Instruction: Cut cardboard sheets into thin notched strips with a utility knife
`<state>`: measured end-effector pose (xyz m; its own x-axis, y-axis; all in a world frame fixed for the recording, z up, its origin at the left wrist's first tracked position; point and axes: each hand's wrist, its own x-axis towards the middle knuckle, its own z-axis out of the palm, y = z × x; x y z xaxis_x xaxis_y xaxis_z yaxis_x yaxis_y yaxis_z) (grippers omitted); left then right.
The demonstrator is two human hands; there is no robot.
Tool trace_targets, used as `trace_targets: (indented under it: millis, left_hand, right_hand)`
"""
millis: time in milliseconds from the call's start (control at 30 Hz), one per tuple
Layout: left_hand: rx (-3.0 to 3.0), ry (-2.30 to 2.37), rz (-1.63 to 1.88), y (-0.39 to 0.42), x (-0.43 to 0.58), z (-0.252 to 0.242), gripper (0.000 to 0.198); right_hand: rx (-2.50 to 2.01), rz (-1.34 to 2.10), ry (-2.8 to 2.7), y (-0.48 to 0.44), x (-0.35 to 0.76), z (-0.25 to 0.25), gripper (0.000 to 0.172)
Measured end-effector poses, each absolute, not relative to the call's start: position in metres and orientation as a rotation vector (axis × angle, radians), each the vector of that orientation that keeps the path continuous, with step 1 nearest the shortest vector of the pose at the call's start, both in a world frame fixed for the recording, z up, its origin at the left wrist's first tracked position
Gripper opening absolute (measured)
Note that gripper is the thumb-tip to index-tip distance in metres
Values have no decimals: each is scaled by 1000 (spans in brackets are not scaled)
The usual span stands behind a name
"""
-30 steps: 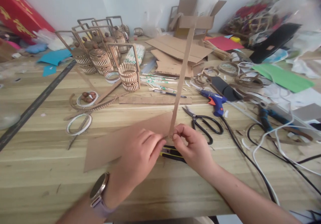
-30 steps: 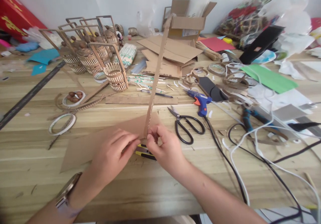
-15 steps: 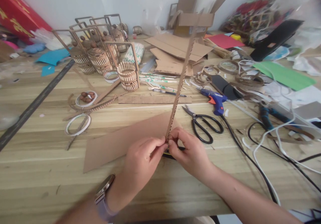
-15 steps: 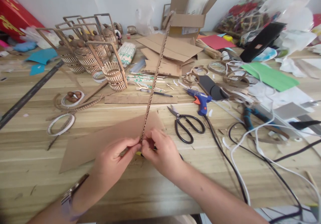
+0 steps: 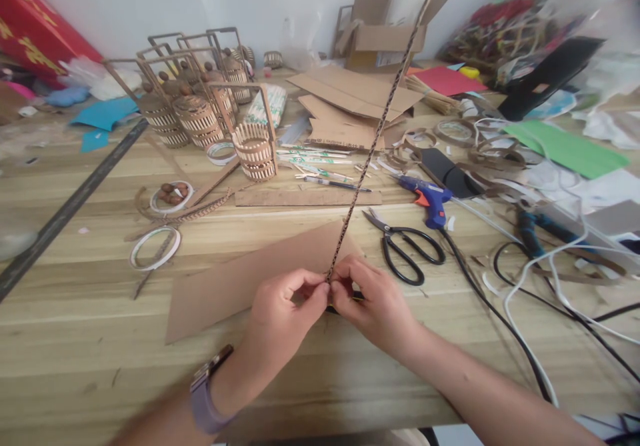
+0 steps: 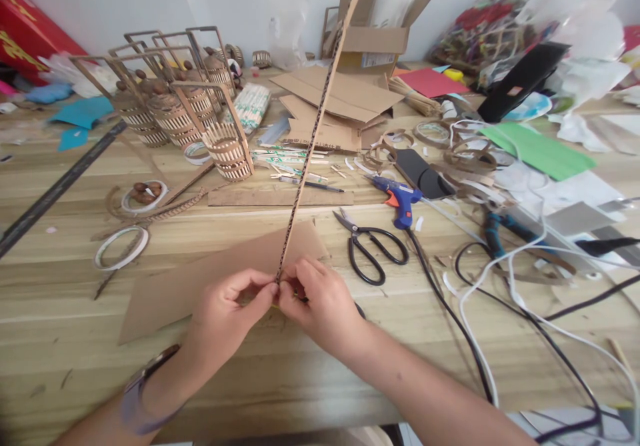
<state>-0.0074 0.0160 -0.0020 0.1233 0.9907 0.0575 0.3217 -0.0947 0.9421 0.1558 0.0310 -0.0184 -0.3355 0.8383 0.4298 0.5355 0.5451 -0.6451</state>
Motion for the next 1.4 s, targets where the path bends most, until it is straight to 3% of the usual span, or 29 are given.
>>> trace_targets:
  millis: [400, 667, 867, 1000, 1400]
  left_hand:
    - [1902, 1431, 1030, 14, -8, -13, 15]
    - [1800, 1393, 963, 18, -10, -9, 15]
    - [1445, 1353, 905, 23, -13, -4, 17]
    - [1337, 1268, 891, 24, -16, -7, 18]
    - [1667, 1277, 914, 20, -14, -6, 14]
  right_hand:
    - [-1103, 503, -2087, 32, 156, -21, 14]
    - [-1147, 838, -1987, 38, 158, -13, 15]
    - [-951, 422, -2036, 35, 159, -13, 5]
    - [-879, 212, -2083, 35, 161, -15, 16]
    - [-866, 231, -2006, 33, 159, -15, 14]
